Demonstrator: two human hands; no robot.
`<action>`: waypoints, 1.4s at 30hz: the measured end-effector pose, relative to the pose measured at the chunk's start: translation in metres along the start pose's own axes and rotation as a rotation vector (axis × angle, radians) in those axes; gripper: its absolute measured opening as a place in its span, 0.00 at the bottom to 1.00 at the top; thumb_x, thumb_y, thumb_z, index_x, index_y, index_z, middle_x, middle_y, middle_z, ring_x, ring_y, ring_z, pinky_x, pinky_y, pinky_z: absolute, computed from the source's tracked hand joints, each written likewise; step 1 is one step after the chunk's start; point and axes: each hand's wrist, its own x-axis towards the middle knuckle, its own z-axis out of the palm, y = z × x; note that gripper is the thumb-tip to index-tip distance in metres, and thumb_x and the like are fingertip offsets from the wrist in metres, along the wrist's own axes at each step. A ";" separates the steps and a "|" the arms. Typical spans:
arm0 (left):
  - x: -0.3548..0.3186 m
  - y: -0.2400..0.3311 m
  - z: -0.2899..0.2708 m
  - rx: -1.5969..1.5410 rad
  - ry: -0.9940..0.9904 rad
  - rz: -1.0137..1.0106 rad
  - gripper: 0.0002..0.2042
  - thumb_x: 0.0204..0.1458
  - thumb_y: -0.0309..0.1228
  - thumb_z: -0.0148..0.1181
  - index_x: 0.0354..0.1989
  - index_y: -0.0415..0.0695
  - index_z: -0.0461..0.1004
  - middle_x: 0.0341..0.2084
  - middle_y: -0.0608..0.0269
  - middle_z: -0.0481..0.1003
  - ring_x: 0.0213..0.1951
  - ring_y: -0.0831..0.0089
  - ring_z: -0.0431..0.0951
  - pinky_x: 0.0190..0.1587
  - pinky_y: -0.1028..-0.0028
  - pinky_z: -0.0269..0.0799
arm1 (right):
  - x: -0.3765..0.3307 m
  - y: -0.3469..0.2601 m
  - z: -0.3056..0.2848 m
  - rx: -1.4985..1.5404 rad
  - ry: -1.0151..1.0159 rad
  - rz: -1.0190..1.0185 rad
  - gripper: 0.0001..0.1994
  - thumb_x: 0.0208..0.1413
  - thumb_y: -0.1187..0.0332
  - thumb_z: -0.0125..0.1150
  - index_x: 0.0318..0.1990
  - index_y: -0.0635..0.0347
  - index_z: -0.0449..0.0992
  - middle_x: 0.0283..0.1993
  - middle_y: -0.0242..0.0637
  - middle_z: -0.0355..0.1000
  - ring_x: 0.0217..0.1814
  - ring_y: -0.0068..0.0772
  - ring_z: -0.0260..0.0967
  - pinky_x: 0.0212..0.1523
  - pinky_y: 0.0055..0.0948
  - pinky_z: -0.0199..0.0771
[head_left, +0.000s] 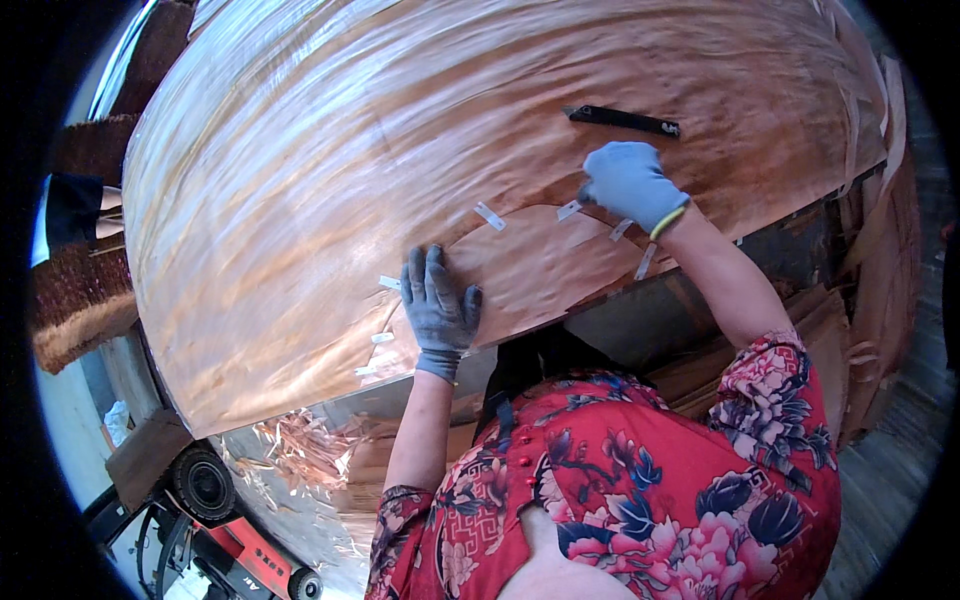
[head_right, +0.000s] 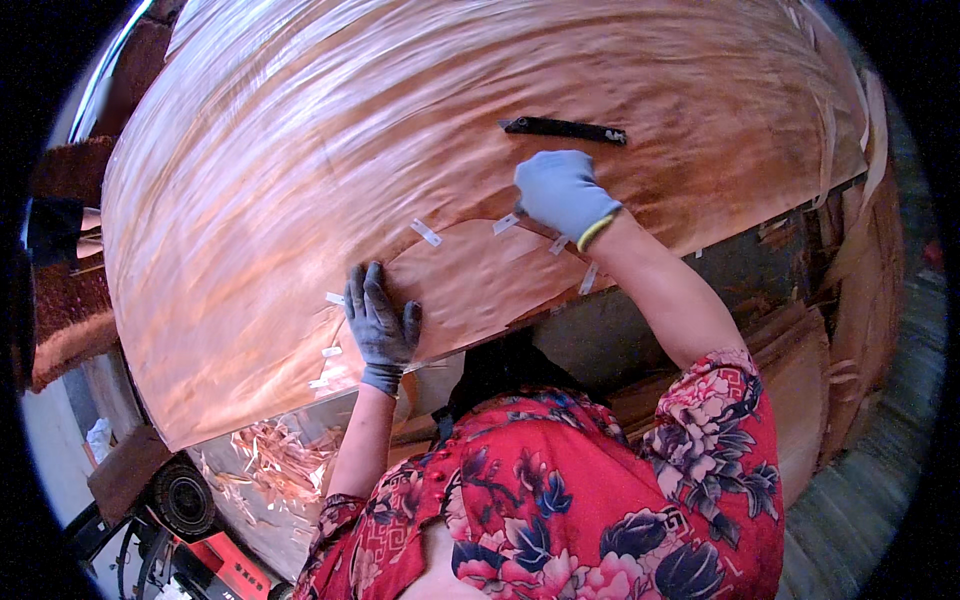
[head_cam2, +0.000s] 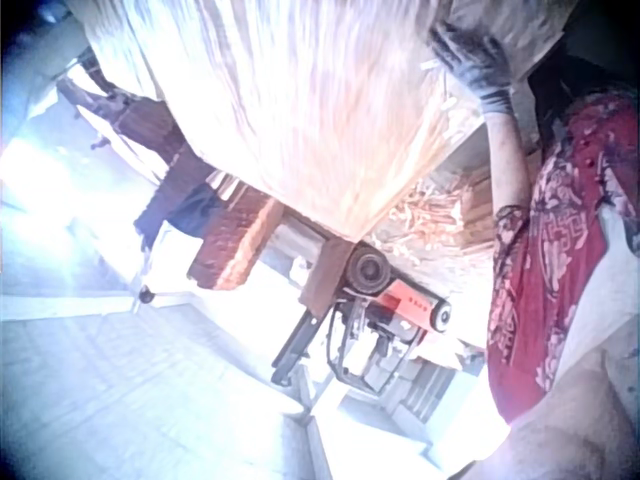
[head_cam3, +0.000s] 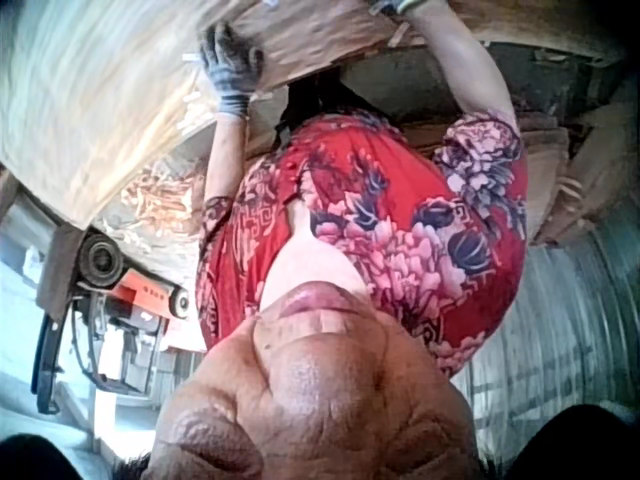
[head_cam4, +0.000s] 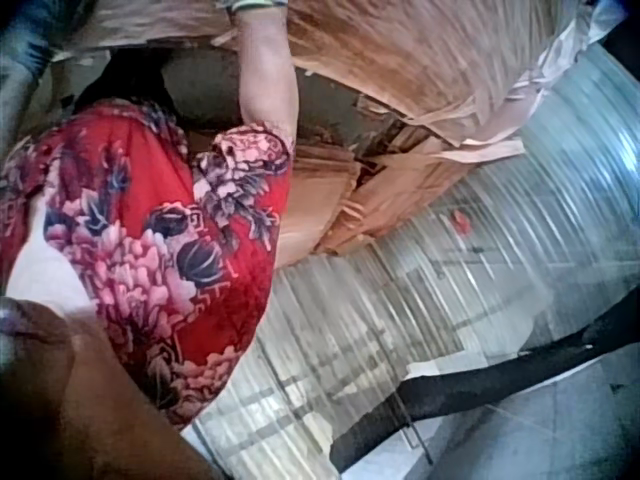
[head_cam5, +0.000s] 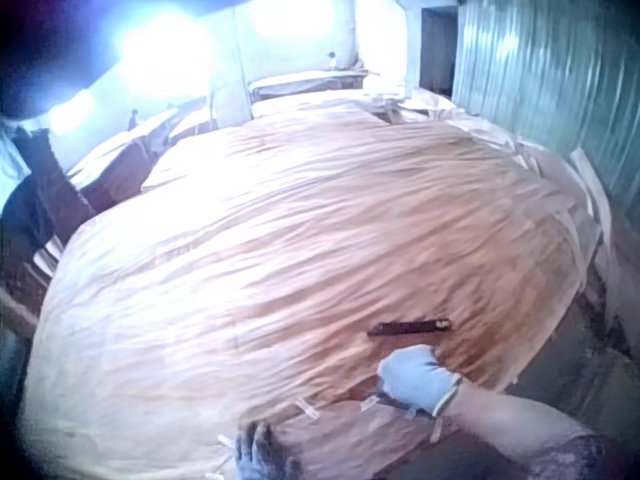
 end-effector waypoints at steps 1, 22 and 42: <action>0.001 0.000 0.000 0.008 0.020 0.025 0.36 0.47 0.40 0.57 0.63 0.37 0.52 0.60 0.47 0.58 0.63 0.46 0.54 0.63 0.50 0.49 | -0.003 0.004 0.009 0.020 0.113 0.032 0.19 0.44 0.50 0.63 0.35 0.55 0.79 0.26 0.41 0.74 0.31 0.43 0.75 0.29 0.42 0.73; -0.005 -0.001 0.008 0.115 -0.023 0.044 0.36 0.46 0.39 0.54 0.62 0.34 0.52 0.57 0.43 0.59 0.62 0.43 0.56 0.62 0.48 0.49 | -0.078 0.006 0.094 0.351 0.718 0.069 0.35 0.53 0.44 0.51 0.63 0.58 0.58 0.67 0.44 0.52 0.69 0.45 0.47 0.66 0.49 0.41; -0.009 -0.008 0.012 0.133 0.030 0.090 0.35 0.46 0.38 0.54 0.63 0.35 0.52 0.58 0.41 0.59 0.62 0.45 0.56 0.63 0.50 0.48 | -0.009 0.067 0.032 0.258 0.415 0.286 0.10 0.44 0.67 0.59 0.36 0.56 0.71 0.37 0.43 0.72 0.41 0.46 0.73 0.36 0.46 0.72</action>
